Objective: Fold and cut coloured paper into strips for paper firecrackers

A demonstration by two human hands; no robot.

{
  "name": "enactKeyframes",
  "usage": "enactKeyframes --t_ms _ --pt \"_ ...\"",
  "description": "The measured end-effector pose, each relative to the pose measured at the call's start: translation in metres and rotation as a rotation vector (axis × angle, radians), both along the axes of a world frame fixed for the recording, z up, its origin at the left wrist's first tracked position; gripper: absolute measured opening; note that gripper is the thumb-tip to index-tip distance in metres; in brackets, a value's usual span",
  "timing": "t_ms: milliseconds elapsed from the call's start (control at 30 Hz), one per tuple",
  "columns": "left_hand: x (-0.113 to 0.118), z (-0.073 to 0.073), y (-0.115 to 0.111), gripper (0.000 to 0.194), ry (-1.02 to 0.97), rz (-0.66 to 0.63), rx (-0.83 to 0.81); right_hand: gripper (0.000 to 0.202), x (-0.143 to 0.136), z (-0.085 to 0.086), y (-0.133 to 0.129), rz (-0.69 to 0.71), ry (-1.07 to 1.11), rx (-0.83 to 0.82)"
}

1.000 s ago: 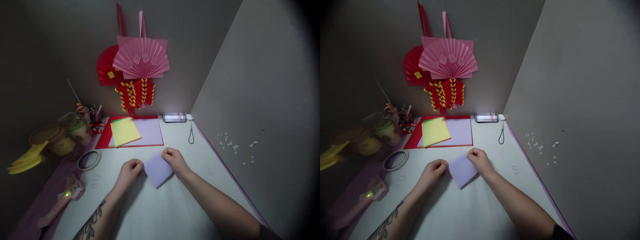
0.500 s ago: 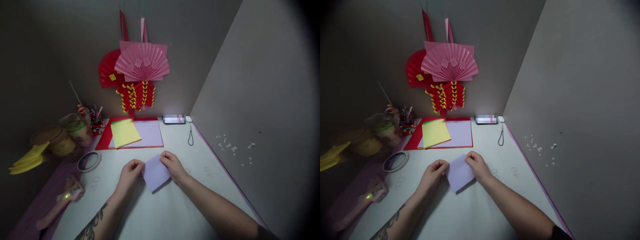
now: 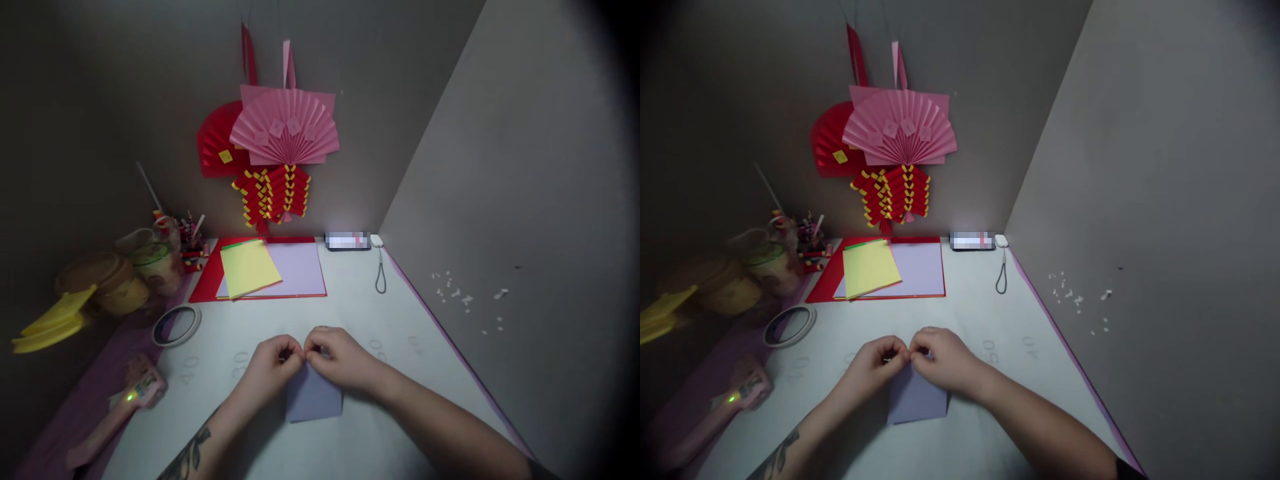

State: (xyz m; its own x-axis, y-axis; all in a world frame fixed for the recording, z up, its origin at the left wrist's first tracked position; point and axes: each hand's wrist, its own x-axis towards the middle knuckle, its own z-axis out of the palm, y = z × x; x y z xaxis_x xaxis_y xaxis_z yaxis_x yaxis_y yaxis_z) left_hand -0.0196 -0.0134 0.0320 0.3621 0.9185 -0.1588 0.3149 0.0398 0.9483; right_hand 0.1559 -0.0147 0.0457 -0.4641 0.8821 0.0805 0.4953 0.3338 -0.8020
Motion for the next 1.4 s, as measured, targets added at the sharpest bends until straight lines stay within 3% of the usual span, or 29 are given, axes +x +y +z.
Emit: enactKeyframes --t_ms 333,500,733,933,1033,1100,1267,1400 --pt "0.001 -0.003 0.002 0.023 0.013 0.021 0.0 0.014 -0.004 -0.005 0.003 -0.067 0.084 -0.062" --pt "0.003 -0.002 -0.001 0.022 0.034 0.052 0.076 0.012 -0.005 -0.007 0.004 -0.073 0.095 -0.1" --pt "-0.013 -0.005 0.011 0.024 -0.012 0.231 0.033 0.009 0.009 -0.005 0.016 -0.122 0.183 -0.197" --pt "-0.02 -0.01 0.018 0.025 -0.073 0.331 -0.003 0.006 0.023 -0.028 0.037 -0.23 0.398 -0.46" --pt "-0.02 -0.01 0.019 0.025 -0.121 0.392 -0.028 0.006 0.027 -0.033 0.045 -0.338 0.464 -0.478" --pt "-0.016 -0.008 0.017 0.023 -0.122 0.337 -0.051 0.008 0.026 -0.028 0.043 -0.334 0.485 -0.444" --pt "-0.001 -0.007 0.006 0.019 -0.059 0.112 -0.067 0.008 0.008 -0.007 0.022 0.075 0.232 -0.361" --pt "0.002 -0.005 0.001 0.021 -0.004 0.078 -0.006 0.007 0.002 -0.001 0.015 -0.001 0.115 -0.242"
